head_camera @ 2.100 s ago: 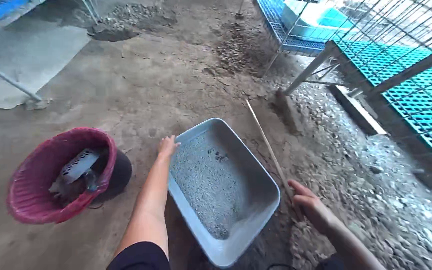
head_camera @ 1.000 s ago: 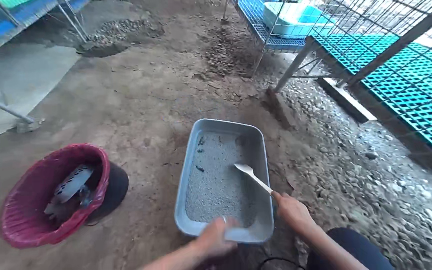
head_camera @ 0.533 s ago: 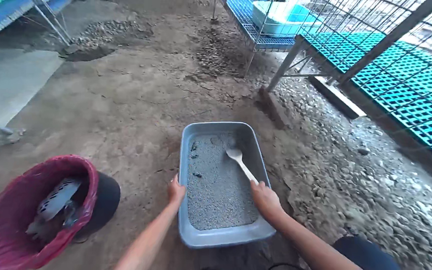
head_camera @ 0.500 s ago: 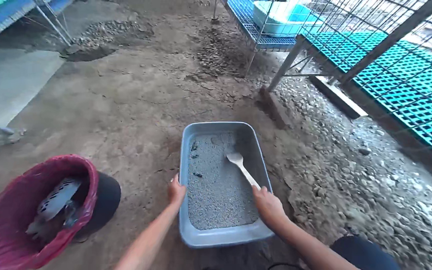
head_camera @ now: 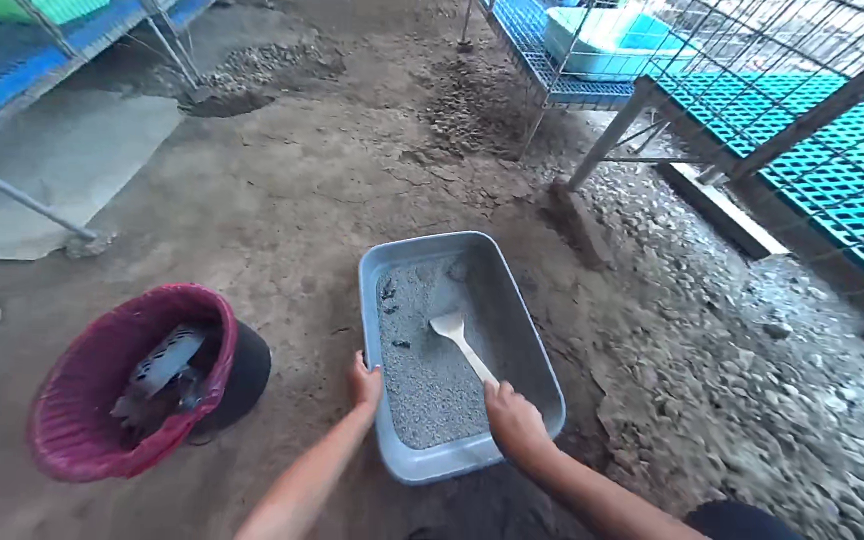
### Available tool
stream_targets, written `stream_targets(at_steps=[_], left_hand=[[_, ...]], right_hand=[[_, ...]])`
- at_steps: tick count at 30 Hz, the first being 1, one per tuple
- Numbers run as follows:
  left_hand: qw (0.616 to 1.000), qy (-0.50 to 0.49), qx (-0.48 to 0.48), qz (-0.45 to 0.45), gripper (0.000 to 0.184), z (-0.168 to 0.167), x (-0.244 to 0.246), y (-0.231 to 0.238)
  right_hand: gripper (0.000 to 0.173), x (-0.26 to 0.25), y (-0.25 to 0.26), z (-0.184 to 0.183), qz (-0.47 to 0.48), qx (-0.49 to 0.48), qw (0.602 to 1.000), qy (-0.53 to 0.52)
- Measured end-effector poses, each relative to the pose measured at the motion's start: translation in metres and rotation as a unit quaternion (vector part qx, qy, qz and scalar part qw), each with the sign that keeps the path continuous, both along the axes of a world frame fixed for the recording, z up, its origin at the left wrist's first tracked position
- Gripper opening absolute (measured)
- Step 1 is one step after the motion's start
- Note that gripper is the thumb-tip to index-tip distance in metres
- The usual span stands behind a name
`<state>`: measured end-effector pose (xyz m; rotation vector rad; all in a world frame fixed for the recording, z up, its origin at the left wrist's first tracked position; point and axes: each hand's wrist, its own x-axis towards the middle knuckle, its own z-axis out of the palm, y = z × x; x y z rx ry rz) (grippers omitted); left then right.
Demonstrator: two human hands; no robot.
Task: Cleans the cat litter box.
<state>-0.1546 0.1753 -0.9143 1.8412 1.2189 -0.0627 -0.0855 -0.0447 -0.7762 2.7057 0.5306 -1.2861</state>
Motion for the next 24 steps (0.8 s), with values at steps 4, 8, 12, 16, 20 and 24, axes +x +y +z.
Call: stream_targets(at_steps=[4,8,12,16,20,24], left_hand=[[1.0,0.011,-0.004,0.007,0.054,0.0,0.001,-0.011],[0.999,-0.006,-0.03,0.042,0.056,-0.001,0.004,-0.02],[0.997,-0.018,-0.047,0.06,0.059,-0.002,0.005,-0.02],[0.998,-0.004,-0.043,0.052,0.061,-0.003,0.005,-0.024],[0.999,0.011,-0.051,0.015,0.066,-0.008,0.002,-0.013],[0.984,0.009,-0.178,0.012,0.076,-0.014,0.012,0.016]], right_hand=[[0.047,0.035,0.046,-0.023,-0.016,0.035,0.999,-0.029],[0.046,0.049,0.077,-0.019,-0.003,0.036,0.999,-0.03],[0.048,0.011,0.06,0.008,0.019,0.001,1.0,0.011],[0.043,0.045,0.081,-0.011,-0.01,0.047,0.999,-0.012],[0.041,0.077,0.101,-0.019,-0.03,0.066,0.997,-0.03],[0.037,0.076,0.044,-0.006,-0.035,0.091,0.995,0.003]])
